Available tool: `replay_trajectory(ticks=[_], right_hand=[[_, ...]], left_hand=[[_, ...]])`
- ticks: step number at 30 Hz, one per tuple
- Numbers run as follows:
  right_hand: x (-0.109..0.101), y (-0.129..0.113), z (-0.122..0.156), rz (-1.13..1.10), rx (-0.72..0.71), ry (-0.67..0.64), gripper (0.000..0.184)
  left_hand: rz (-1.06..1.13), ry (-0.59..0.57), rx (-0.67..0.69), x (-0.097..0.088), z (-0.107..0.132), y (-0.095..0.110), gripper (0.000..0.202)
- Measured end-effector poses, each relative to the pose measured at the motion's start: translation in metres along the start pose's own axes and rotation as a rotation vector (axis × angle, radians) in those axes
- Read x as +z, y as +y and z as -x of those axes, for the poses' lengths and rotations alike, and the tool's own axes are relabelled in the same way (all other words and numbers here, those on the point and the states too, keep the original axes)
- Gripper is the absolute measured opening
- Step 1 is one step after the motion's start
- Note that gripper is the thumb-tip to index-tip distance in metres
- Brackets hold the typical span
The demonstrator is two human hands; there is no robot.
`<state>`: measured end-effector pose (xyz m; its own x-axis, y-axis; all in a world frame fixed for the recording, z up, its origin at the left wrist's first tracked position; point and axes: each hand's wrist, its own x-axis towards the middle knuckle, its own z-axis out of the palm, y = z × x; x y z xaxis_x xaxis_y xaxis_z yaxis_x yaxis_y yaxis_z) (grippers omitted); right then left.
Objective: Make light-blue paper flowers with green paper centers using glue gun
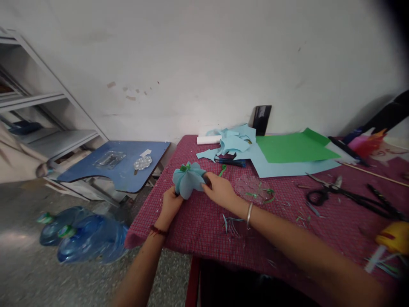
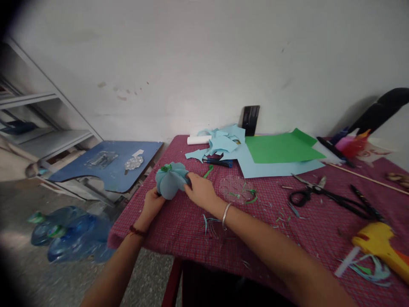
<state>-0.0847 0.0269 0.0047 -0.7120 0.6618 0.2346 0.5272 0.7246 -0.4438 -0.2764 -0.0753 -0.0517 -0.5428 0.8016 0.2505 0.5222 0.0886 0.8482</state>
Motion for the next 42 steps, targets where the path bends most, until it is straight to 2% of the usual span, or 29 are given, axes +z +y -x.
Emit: replay_trajectory(ticks=[3,5,7,9,11,18,24,30,38,42], right_hand=[[-0.003,-0.012,0.019,-0.144,-0.154,0.038,0.026],[0.004,-0.023,0.03,-0.309,-0.257,0.037,0.028],[0.015,-0.033,0.036,-0.399,-0.256,-0.011,0.037],[0.025,-0.041,0.035,-0.373,-0.183,-0.072,0.05],[0.033,-0.045,0.028,-0.319,-0.115,-0.094,0.053],[0.035,-0.035,0.002,-0.139,0.026,-0.123,0.027],[0.032,-0.023,-0.004,0.0,0.023,-0.177,0.026],[0.023,-0.027,-0.003,0.075,0.004,-0.176,0.028],[0.031,-0.026,-0.014,0.121,-0.021,-0.228,0.032],[0.013,-0.032,-0.003,0.12,-0.064,-0.27,0.033]], left_hand=[[-0.006,0.004,0.002,-0.001,0.001,0.002,0.016],[-0.005,0.0,0.004,-0.002,0.002,0.004,0.018],[-0.001,-0.013,0.009,-0.002,0.002,0.006,0.02],[-0.002,-0.025,0.013,-0.002,0.002,0.007,0.021],[-0.012,-0.03,0.014,-0.002,0.002,0.009,0.022],[-0.054,-0.009,0.003,-0.001,0.001,0.01,0.025],[-0.062,0.026,-0.018,-0.002,-0.002,0.003,0.023],[-0.102,0.032,0.017,-0.001,-0.001,0.003,0.021],[-0.135,0.007,0.091,-0.002,0.0,0.002,0.014],[-0.115,0.002,0.127,-0.003,0.003,0.005,0.014]])
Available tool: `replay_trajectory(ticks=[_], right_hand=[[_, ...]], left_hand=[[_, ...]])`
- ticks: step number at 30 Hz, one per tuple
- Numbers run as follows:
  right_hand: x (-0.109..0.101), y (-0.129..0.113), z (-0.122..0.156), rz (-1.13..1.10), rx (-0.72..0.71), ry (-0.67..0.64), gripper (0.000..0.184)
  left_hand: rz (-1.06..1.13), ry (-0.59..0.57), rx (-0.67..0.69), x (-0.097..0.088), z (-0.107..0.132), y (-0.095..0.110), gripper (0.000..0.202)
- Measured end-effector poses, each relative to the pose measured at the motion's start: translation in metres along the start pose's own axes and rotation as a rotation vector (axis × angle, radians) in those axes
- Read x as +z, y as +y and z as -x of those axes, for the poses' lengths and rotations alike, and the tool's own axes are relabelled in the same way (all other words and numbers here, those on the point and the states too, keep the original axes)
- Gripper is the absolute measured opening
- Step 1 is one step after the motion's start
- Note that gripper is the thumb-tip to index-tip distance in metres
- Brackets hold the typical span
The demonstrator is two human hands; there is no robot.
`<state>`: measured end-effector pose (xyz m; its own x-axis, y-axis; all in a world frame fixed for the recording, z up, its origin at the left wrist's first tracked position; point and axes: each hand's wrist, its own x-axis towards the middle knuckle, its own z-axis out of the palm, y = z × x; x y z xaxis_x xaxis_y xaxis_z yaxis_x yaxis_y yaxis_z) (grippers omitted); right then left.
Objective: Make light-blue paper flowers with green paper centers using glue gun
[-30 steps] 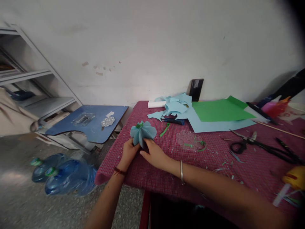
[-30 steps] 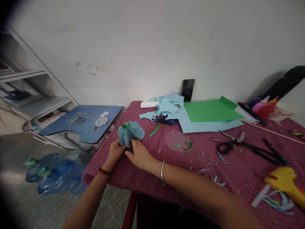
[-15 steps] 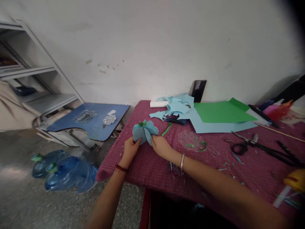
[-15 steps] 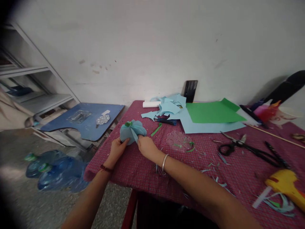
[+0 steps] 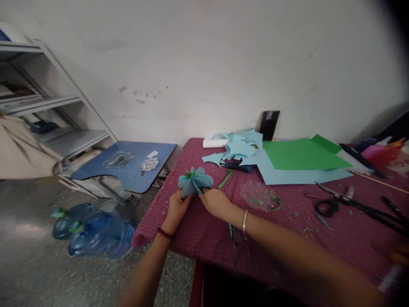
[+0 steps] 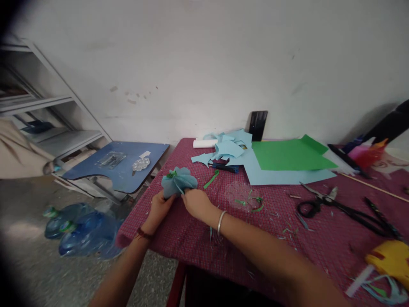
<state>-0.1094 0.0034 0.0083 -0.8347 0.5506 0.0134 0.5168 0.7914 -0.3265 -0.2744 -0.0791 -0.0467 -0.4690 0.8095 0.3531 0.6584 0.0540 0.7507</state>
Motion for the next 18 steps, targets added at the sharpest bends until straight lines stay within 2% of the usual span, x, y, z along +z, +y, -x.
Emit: replay_trajectory(ticks=[3,5,9,11,14,18], right_hand=[[-0.027,0.006,0.016,-0.018,-0.081,-0.037,0.035],[-0.047,0.02,0.017,-0.089,-0.149,-0.04,0.029],[-0.072,0.06,-0.012,-0.393,-0.183,0.148,0.021],[-0.071,0.076,-0.034,-0.49,-0.184,0.219,0.014],[-0.063,0.087,-0.059,-0.57,-0.28,0.214,0.016],[-0.055,0.087,-0.076,-0.605,-0.45,0.161,0.024]], left_hand=[[0.02,0.0,0.013,-0.002,0.003,0.003,0.013],[0.026,0.004,0.011,-0.003,0.005,0.005,0.012],[0.011,0.037,-0.022,-0.011,0.01,0.013,0.012],[-0.012,0.07,-0.05,-0.018,0.012,0.019,0.014],[-0.017,0.132,-0.09,-0.032,0.015,0.025,0.015],[0.225,0.315,-0.217,-0.049,0.012,0.029,0.033]])
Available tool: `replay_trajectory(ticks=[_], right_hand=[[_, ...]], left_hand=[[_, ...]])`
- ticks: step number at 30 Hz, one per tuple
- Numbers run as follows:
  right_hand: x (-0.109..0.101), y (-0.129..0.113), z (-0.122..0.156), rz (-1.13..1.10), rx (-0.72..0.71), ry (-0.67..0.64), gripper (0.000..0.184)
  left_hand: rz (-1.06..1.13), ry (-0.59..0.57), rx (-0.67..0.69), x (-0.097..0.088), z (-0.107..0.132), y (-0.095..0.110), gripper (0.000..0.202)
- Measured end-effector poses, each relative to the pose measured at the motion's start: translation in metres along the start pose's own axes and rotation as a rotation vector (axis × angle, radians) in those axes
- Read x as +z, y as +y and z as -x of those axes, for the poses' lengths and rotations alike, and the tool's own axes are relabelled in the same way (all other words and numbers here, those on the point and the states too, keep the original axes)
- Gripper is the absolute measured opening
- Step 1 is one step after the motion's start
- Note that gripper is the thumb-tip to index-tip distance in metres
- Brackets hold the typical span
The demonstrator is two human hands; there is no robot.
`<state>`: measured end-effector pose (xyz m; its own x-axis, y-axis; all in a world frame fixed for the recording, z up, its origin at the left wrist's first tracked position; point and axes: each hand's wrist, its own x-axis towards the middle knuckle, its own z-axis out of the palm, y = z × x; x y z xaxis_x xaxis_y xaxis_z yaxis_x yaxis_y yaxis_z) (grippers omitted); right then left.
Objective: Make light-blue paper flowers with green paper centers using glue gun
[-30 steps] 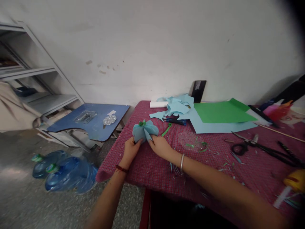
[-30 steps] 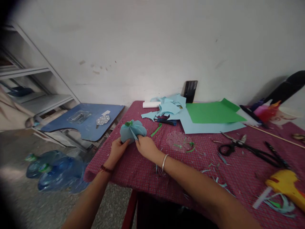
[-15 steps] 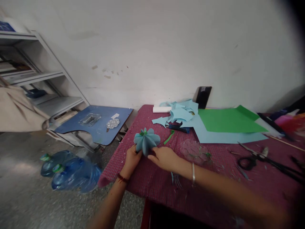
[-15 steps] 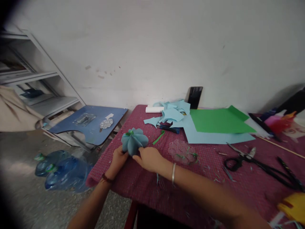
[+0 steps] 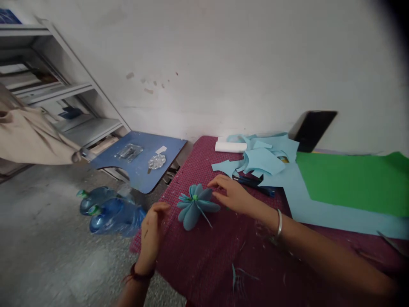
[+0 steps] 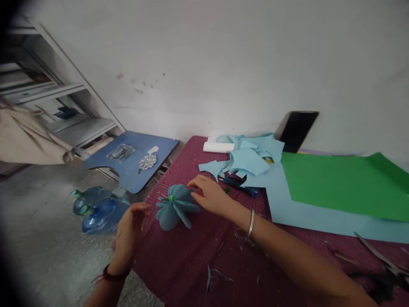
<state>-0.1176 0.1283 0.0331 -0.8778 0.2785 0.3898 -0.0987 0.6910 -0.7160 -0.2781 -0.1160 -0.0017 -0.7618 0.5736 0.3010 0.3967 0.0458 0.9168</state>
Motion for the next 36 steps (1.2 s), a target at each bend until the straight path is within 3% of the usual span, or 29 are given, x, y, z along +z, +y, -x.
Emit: replay_trajectory(ticks=[2,6,12,18,23,33,36], right_hand=[[0.002,0.001,-0.005,-0.004,-0.032,-0.033,0.023],[0.006,0.002,-0.012,0.022,-0.02,-0.089,0.015],[0.013,0.004,-0.013,0.162,-0.076,-0.207,0.003],[0.015,-0.001,-0.01,0.297,-0.149,-0.291,0.015],[0.013,-0.005,-0.01,0.419,-0.152,-0.298,0.022],[0.009,0.0,-0.003,0.326,-0.101,-0.355,0.011],[-0.002,0.001,-0.002,0.187,-0.077,-0.37,0.01]], left_hand=[[0.027,0.021,-0.105,-0.002,-0.006,0.004,0.027],[-0.036,-0.126,-0.157,0.005,-0.016,0.009,0.023],[-0.112,-0.243,-0.036,0.022,-0.019,0.014,0.012],[-0.234,-0.352,0.21,0.029,-0.024,0.026,0.018],[-0.313,-0.27,0.333,0.027,-0.032,0.025,0.024],[-0.264,-0.393,0.237,0.029,-0.02,0.002,0.02],[-0.251,-0.412,0.212,0.028,-0.016,-0.005,0.018]])
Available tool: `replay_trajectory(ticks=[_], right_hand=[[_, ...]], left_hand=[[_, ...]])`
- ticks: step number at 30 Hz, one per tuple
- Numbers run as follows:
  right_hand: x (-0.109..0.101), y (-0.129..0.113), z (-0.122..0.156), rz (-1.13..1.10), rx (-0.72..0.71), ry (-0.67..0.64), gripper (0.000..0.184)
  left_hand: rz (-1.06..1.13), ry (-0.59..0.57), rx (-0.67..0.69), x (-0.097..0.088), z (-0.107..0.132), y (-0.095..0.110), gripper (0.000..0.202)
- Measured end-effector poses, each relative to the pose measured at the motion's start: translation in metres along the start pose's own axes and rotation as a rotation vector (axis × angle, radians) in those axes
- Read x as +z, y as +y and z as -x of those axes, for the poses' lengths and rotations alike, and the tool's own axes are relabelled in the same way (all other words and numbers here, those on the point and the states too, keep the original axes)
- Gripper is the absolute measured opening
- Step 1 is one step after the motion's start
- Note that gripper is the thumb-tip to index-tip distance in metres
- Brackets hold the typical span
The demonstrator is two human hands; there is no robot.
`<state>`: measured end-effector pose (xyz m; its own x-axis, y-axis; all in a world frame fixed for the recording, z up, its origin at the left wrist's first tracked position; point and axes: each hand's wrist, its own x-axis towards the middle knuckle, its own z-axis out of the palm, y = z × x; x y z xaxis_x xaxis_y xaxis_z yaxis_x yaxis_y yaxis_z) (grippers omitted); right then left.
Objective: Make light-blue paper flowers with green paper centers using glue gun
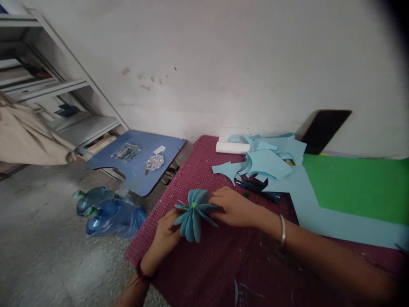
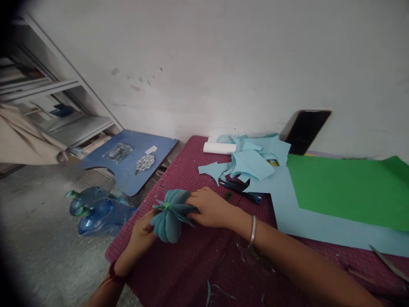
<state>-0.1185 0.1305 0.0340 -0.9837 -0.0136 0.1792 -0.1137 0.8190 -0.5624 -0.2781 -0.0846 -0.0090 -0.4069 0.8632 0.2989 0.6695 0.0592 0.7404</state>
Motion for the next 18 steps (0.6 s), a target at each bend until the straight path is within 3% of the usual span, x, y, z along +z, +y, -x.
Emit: replay_trajectory(ticks=[4,7,10,12,14,18], right_hand=[[-0.014,0.006,-0.001,-0.439,0.144,0.11,0.024],[-0.012,0.014,-0.009,-0.58,0.264,0.168,0.027],[-0.001,0.02,-0.019,-0.522,0.293,0.169,0.028],[0.005,0.023,-0.024,-0.441,0.266,0.159,0.026],[0.008,0.025,-0.026,-0.331,0.205,0.142,0.02],[0.006,0.028,-0.028,-0.132,0.086,0.14,0.003]], left_hand=[[0.122,-0.094,-0.08,-0.009,0.009,-0.004,0.021],[0.249,0.008,-0.192,-0.015,0.012,-0.007,0.032],[0.283,0.253,-0.298,-0.013,0.007,-0.008,0.02],[0.28,0.32,-0.318,-0.01,0.001,-0.007,0.025],[0.251,0.288,-0.297,-0.008,-0.006,-0.005,0.028],[0.179,0.189,-0.178,-0.007,-0.017,-0.002,0.013]])
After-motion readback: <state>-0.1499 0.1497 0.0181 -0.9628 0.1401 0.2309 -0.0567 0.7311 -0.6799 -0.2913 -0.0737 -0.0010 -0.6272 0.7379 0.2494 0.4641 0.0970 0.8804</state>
